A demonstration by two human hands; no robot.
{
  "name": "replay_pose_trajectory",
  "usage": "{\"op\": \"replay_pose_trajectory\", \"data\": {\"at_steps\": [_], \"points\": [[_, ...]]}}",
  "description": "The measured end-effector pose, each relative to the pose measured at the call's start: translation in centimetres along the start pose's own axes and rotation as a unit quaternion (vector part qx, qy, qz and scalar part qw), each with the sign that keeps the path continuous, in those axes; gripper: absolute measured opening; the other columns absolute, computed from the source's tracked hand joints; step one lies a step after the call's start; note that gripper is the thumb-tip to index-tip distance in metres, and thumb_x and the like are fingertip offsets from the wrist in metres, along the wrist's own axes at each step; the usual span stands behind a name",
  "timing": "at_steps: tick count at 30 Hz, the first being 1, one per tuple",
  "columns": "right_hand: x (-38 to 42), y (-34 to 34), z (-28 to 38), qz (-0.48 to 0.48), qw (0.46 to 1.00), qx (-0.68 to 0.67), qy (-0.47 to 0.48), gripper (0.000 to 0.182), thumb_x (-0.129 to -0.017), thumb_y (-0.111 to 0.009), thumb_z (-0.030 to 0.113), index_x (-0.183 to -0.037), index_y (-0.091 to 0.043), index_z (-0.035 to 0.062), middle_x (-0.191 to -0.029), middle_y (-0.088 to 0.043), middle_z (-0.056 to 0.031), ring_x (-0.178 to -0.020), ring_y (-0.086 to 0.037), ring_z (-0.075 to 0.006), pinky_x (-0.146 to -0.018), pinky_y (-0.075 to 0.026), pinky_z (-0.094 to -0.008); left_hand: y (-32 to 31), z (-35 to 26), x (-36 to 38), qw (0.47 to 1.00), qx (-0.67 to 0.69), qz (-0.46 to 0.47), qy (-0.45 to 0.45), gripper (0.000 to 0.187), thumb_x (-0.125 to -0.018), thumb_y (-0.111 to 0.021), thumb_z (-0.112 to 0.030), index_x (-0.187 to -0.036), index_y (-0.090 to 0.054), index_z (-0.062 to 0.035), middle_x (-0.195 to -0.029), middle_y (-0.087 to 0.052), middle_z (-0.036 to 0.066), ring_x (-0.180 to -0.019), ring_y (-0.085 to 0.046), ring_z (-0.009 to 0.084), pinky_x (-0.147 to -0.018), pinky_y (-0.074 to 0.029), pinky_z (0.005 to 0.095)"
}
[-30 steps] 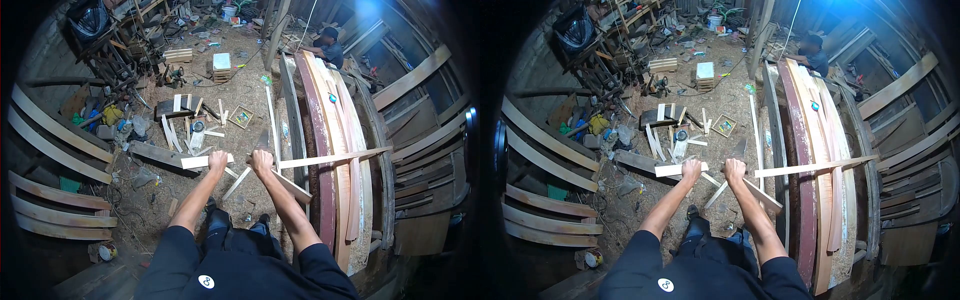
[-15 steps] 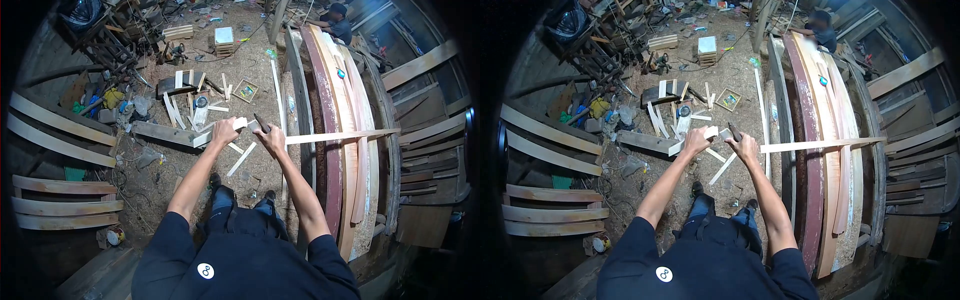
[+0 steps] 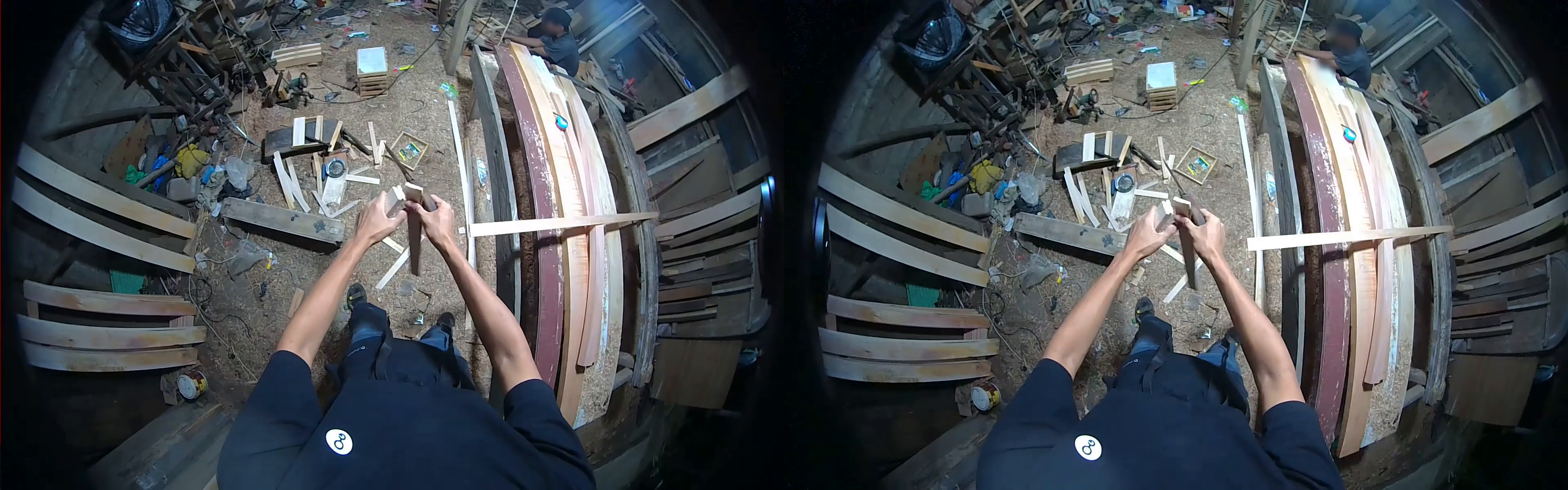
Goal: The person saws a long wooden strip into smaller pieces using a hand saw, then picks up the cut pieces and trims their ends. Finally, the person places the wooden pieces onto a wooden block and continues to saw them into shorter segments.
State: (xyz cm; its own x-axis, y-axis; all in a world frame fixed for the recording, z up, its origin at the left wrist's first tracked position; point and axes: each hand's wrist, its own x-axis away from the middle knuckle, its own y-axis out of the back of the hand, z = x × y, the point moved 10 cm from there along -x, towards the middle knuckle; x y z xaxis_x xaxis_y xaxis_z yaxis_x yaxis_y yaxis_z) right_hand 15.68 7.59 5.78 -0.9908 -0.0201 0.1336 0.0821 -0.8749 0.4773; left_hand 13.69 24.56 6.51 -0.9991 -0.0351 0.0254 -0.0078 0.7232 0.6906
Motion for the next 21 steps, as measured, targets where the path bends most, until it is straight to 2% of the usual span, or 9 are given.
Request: {"op": "replay_pose_trajectory", "data": {"at_steps": [2, 5, 11, 15, 16, 17, 19, 20, 21], "points": [[-0.5, -0.8, -0.5, -0.005, 0.995, -0.098, -0.032, 0.044, -0.075, -0.076, 0.043, -0.089, -0.07, 0.0022, -0.065, -0.065, -0.0071, -0.058, -0.061, -0.0135, -0.055, -0.048, -0.0335, -0.4, -0.2, -0.4, 0.999, 0.039, -0.008, -0.009, 0.056, -0.072, -0.071, -0.039, -0.102, -0.05, 0.0037, -0.096, -0.06, 0.028, -0.092, -0.059, 0.0422, -0.079, -0.047, 0.049], [-1.5, -2.4, -1.3, -0.001, 0.971, -0.232, -0.056, 0.045, -0.077, -0.075, 0.043, -0.085, -0.069, -0.0002, -0.063, -0.064, -0.0056, -0.052, -0.059, -0.0125, -0.049, -0.047, -0.0298, -0.1, -0.7, -0.8, 0.997, -0.019, -0.061, -0.032, 0.064, -0.072, -0.07, -0.036, -0.112, -0.047, 0.0078, -0.098, -0.061, 0.03, -0.092, -0.061, 0.0442, -0.08, -0.049, 0.0471], [-1.8, -0.5, -0.1, -0.049, 0.968, -0.227, -0.098, 0.045, -0.079, -0.073, 0.045, -0.074, -0.065, 0.001, -0.059, -0.06, -0.0039, -0.049, -0.057, -0.0121, -0.046, -0.046, -0.0298, 1.3, -2.3, 0.0, 0.993, -0.086, 0.037, 0.078, 0.078, -0.069, -0.074, -0.047, -0.116, -0.046, 0.0088, -0.093, -0.065, 0.03, -0.085, -0.065, 0.044, -0.074, -0.052, 0.049], [-2.4, -0.9, 0.6, 0.002, 0.971, -0.232, -0.057, 0.047, -0.081, -0.07, 0.049, -0.078, -0.058, 0.0038, -0.065, -0.057, -0.0028, -0.056, -0.055, -0.009, -0.048, -0.046, -0.0249, -0.6, 0.1, -0.7, 0.998, 0.033, 0.02, 0.053, 0.081, -0.073, -0.072, -0.049, -0.122, -0.044, 0.0091, -0.092, -0.067, 0.026, -0.09, -0.066, 0.0393, -0.079, -0.052, 0.0449], [-2.3, -0.8, 0.7, 0.003, 0.971, -0.232, -0.055, 0.047, -0.081, -0.07, 0.049, -0.078, -0.058, 0.0038, -0.065, -0.057, -0.0028, -0.056, -0.055, -0.009, -0.048, -0.046, -0.0249, -0.1, -0.2, -0.7, 0.997, 0.059, -0.004, 0.041, 0.066, -0.078, -0.07, -0.043, -0.116, -0.052, 0.0077, -0.091, -0.067, 0.024, -0.092, -0.066, 0.0368, -0.079, -0.052, 0.0427], [-1.9, -1.1, 0.7, 0.023, 0.96, -0.274, -0.055, 0.046, -0.081, -0.071, 0.047, -0.082, -0.056, 0.0037, -0.07, -0.058, -0.0039, -0.058, -0.057, -0.0101, -0.051, -0.048, -0.0257, 0.0, -0.1, -0.7, 0.997, 0.058, -0.006, 0.041, 0.066, -0.078, -0.07, -0.043, -0.116, -0.052, 0.0077, -0.091, -0.067, 0.024, -0.092, -0.066, 0.0368, -0.079, -0.052, 0.0427], [-1.0, -1.8, 0.4, 0.063, 0.931, -0.356, -0.054, 0.045, -0.081, -0.073, 0.042, -0.09, -0.052, 0.0035, -0.078, -0.061, -0.0061, -0.063, -0.06, -0.0123, -0.056, -0.054, -0.0274, 0.4, -1.3, -0.7, 0.989, 0.148, 0.021, 0.021, 0.049, -0.081, -0.07, -0.04, -0.1, -0.062, 0.0049, -0.087, -0.068, 0.02, -0.086, -0.068, 0.0287, -0.074, -0.052, 0.039], [-0.4, -2.4, -0.2, 0.092, 0.924, -0.367, -0.053, 0.044, -0.08, -0.075, 0.038, -0.093, -0.051, 0.0027, -0.083, -0.062, -0.0081, -0.067, -0.061, -0.0134, -0.058, -0.055, -0.0268, 0.5, -0.9, -0.9, 0.98, 0.195, 0.006, 0.03, 0.043, -0.084, -0.067, -0.041, -0.085, -0.066, 0.0019, -0.077, -0.068, 0.013, -0.073, -0.066, 0.0187, -0.067, -0.051, 0.0349], [0.7, -2.3, -0.2, 0.114, 0.938, -0.319, -0.071, 0.038, -0.081, -0.075, 0.03, -0.092, -0.053, 0.002, -0.086, -0.064, -0.009, -0.069, -0.062, -0.0133, -0.059, -0.054, -0.027, 0.6, -1.0, -1.0, 0.98, 0.195, 0.004, 0.028, 0.043, -0.084, -0.067, -0.041, -0.085, -0.066, 0.0019, -0.077, -0.068, 0.013, -0.073, -0.066, 0.0187, -0.067, -0.051, 0.0349]]}}
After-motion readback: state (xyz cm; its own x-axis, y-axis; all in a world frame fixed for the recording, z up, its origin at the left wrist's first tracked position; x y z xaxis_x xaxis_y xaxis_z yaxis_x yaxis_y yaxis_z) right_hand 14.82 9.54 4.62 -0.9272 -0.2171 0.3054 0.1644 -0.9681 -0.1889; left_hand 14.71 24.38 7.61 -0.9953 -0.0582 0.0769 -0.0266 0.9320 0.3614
